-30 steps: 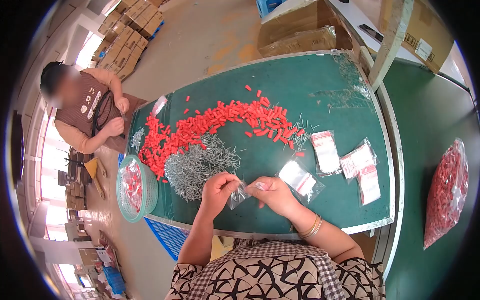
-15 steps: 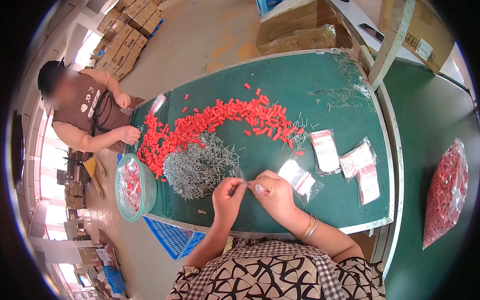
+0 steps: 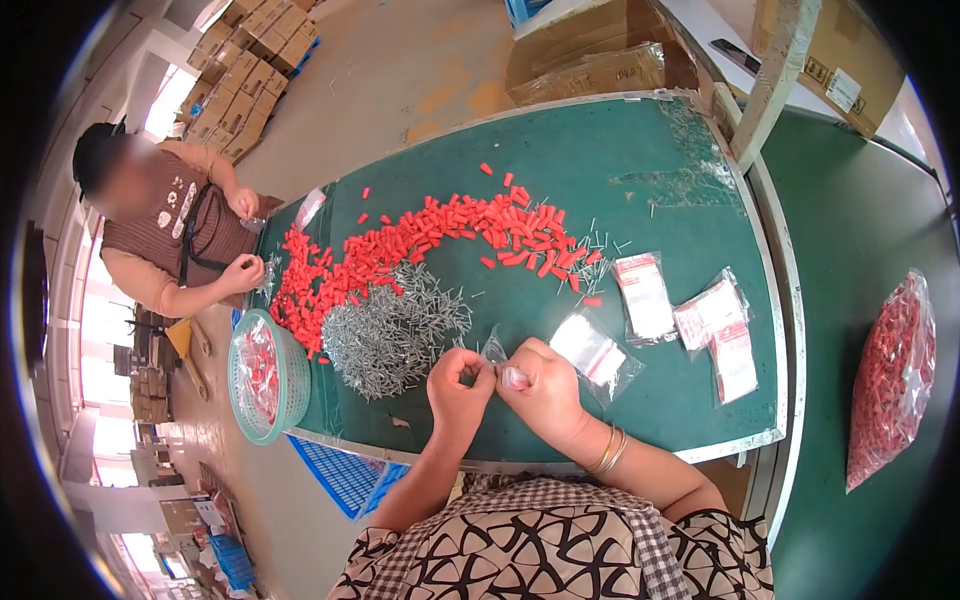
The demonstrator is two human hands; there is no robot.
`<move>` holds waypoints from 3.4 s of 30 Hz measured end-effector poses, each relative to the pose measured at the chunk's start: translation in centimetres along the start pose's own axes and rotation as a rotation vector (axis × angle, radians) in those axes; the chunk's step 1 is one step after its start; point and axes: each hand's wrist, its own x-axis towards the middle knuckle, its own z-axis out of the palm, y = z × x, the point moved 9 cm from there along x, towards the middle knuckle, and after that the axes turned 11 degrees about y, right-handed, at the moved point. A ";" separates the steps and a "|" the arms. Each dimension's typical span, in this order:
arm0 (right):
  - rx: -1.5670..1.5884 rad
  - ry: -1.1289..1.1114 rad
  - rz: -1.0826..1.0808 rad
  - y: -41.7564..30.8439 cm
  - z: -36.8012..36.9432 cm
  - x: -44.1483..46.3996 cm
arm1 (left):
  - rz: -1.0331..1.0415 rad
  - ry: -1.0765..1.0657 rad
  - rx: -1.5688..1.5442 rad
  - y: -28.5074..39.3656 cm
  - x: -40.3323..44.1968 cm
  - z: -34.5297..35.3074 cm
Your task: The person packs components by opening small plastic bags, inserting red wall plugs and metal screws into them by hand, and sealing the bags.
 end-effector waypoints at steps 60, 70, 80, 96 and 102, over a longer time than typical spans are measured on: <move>-0.277 -0.058 -0.206 -0.5 0.0 1.0 | 0.039 -0.015 0.135 -0.4 0.8 1.2; -0.101 -0.355 -0.341 -2.7 2.0 0.5 | -0.228 -0.142 -0.132 -0.9 1.1 -0.5; 0.064 -0.329 -0.145 -0.8 2.2 0.8 | -0.196 -0.198 -0.131 -0.7 0.8 -0.3; 0.291 -0.428 0.221 1.3 3.0 0.3 | -0.043 -0.070 -0.039 -2.7 2.4 -3.2; 0.340 -0.447 0.264 1.6 3.4 -0.1 | 0.245 -0.107 0.585 -3.7 2.6 -2.7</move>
